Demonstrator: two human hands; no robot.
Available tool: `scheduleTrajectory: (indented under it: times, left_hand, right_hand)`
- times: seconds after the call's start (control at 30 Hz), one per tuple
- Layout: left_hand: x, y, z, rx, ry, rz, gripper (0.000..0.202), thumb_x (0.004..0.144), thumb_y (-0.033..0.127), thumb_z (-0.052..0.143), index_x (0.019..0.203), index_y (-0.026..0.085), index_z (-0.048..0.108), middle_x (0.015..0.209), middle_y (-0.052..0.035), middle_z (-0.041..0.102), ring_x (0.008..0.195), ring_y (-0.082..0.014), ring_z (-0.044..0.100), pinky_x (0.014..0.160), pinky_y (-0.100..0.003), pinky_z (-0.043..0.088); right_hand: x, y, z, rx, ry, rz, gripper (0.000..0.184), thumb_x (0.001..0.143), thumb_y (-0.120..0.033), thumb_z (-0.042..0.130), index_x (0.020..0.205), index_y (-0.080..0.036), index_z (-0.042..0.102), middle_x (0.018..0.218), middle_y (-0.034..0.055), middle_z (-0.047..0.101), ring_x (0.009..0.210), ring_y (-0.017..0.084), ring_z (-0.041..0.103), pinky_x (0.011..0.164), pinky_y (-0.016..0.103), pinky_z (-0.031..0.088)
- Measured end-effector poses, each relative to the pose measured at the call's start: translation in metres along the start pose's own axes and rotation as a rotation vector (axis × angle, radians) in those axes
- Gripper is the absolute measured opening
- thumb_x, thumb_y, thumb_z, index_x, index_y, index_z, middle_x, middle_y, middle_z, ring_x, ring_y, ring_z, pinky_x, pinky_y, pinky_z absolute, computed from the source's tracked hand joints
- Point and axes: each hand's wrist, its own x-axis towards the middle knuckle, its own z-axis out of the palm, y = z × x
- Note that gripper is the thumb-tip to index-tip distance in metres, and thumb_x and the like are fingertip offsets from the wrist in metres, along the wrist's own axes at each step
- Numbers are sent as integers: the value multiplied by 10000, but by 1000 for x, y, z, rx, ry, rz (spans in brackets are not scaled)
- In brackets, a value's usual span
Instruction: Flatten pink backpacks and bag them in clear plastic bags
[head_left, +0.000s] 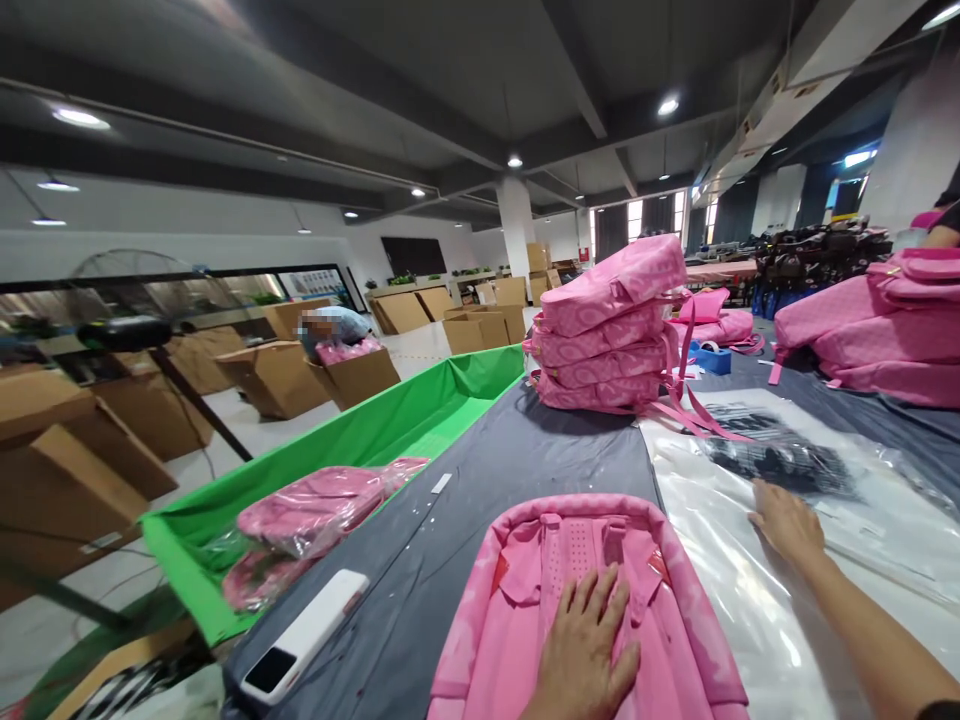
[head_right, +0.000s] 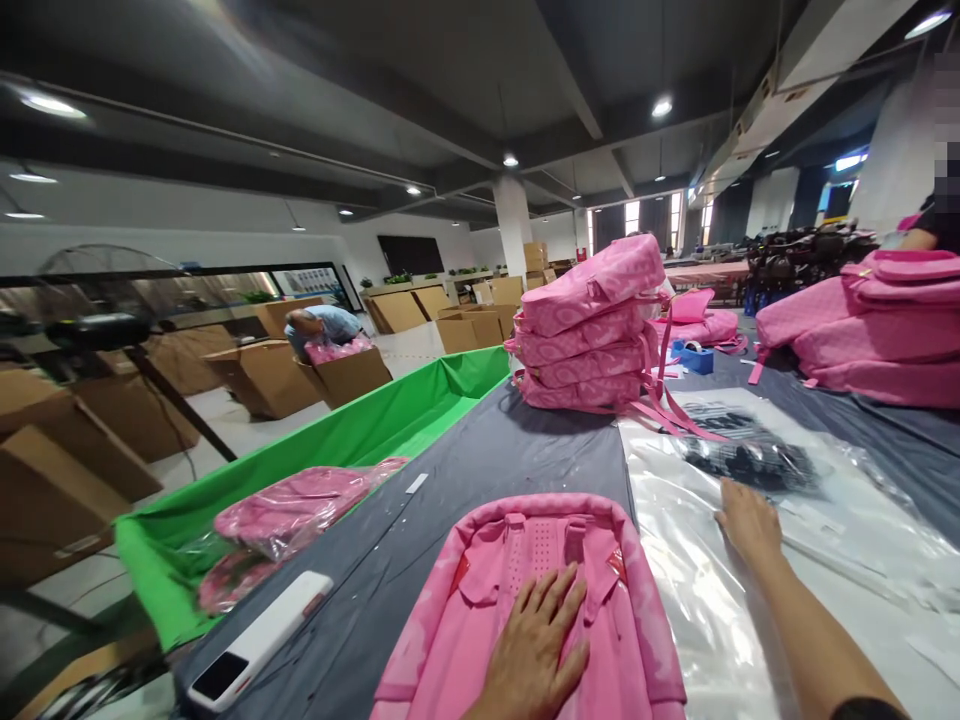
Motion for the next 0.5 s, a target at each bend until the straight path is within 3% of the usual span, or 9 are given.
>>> scheduleTrajectory:
  times: [0.13,0.3,0.4,0.5]
  left_hand:
    - [0,-6,8,74,22,27,632,977,435,543,1570,386,328,1654,33,276,1509,-299,355,1241,-562,304]
    - [3,-13,18,126,93,50,627,966,397,560,1557,405,351,1640,45,319,1480,-289,406,1221,-536,344]
    - [3,-10,15,119,88,32,606,972,437,552,1549,407,369,1635,55,338,1474,-284,414,1223,-525,343]
    - [1,-3,6,88,62,11,588,989,486,520,1550,390,375,1641,45,337,1484,-276,396,1241,-518,312]
  right_hand:
    - [-2,8,1,-71,-40,-25,206,964,-260,513,994,-196,707,1013,147,688,992,320,642,817,423,465]
    - [5,9,-6,-108,-63,-110,329,913,-129,528,1196,-221,668,1148,137,700,967,285,666,733,372,427]
    - [10,7,-18,-96,-71,-218,297,892,-74,491,1020,-230,708,918,69,737,872,245,677,729,356,399]
    - [4,8,-40,-69,-34,-310,267,925,-128,465,941,-230,711,881,76,740,897,250,680,786,376,413]
